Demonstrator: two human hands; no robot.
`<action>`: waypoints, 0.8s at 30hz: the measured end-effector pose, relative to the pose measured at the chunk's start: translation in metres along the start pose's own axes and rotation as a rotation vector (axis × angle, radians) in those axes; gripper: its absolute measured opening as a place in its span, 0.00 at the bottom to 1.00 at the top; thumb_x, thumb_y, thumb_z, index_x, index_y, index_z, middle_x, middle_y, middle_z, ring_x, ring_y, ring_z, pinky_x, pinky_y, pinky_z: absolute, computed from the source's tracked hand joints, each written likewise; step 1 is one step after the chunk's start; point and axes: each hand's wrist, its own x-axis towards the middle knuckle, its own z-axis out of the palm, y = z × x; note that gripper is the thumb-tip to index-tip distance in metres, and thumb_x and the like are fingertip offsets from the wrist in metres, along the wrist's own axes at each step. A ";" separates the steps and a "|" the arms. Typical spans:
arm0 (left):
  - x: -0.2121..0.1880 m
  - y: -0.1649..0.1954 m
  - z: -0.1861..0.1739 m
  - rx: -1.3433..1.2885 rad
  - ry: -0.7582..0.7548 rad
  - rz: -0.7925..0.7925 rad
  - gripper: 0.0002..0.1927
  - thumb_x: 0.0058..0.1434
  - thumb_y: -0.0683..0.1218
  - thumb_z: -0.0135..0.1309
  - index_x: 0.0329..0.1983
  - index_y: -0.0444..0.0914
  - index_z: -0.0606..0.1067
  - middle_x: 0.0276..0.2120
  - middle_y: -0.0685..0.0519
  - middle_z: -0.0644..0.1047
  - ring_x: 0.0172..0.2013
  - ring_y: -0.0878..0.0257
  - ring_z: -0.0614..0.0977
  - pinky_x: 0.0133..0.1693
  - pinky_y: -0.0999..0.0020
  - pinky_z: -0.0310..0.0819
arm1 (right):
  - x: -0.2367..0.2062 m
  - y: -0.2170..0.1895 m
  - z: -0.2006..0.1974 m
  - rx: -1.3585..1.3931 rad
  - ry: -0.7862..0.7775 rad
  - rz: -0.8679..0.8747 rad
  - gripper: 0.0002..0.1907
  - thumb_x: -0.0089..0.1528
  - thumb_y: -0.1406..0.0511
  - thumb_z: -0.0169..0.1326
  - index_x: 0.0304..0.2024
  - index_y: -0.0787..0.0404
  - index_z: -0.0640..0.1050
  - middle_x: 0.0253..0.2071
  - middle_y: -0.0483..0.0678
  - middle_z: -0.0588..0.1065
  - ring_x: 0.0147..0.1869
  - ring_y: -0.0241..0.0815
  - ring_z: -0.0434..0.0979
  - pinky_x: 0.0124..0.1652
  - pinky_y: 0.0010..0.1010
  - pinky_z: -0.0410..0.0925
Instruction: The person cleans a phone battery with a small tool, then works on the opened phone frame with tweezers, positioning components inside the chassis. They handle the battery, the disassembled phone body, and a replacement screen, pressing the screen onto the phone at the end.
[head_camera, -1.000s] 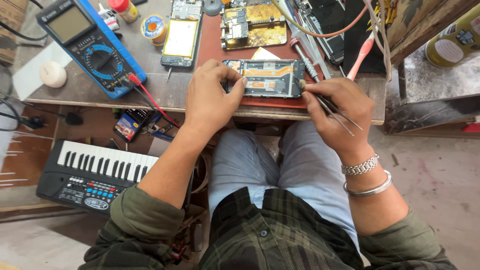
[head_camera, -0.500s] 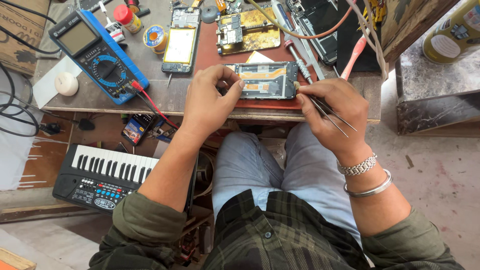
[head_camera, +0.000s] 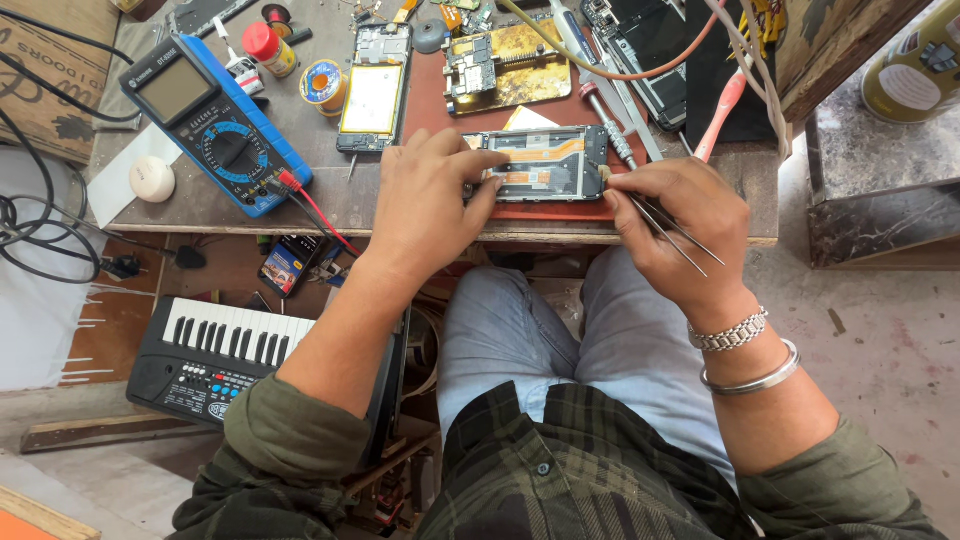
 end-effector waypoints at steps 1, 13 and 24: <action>0.001 0.000 -0.001 0.017 0.000 0.015 0.10 0.59 0.48 0.63 0.43 0.46 0.85 0.34 0.54 0.74 0.42 0.53 0.74 0.43 0.54 0.62 | 0.000 0.000 0.000 -0.004 0.001 -0.003 0.08 0.65 0.72 0.66 0.45 0.62 0.81 0.43 0.50 0.80 0.47 0.49 0.81 0.46 0.34 0.72; 0.011 0.001 -0.004 -0.053 -0.063 -0.037 0.04 0.54 0.49 0.66 0.31 0.46 0.84 0.36 0.55 0.75 0.44 0.52 0.74 0.44 0.53 0.64 | 0.000 0.000 0.000 -0.006 0.000 -0.004 0.08 0.64 0.73 0.66 0.45 0.62 0.81 0.44 0.50 0.80 0.48 0.49 0.81 0.49 0.36 0.73; 0.016 -0.004 0.000 -0.062 -0.007 0.158 0.03 0.54 0.45 0.62 0.29 0.42 0.80 0.41 0.52 0.74 0.48 0.51 0.73 0.47 0.55 0.66 | 0.001 -0.002 0.000 -0.010 0.001 -0.008 0.08 0.64 0.72 0.66 0.45 0.61 0.81 0.43 0.50 0.80 0.48 0.49 0.81 0.50 0.36 0.73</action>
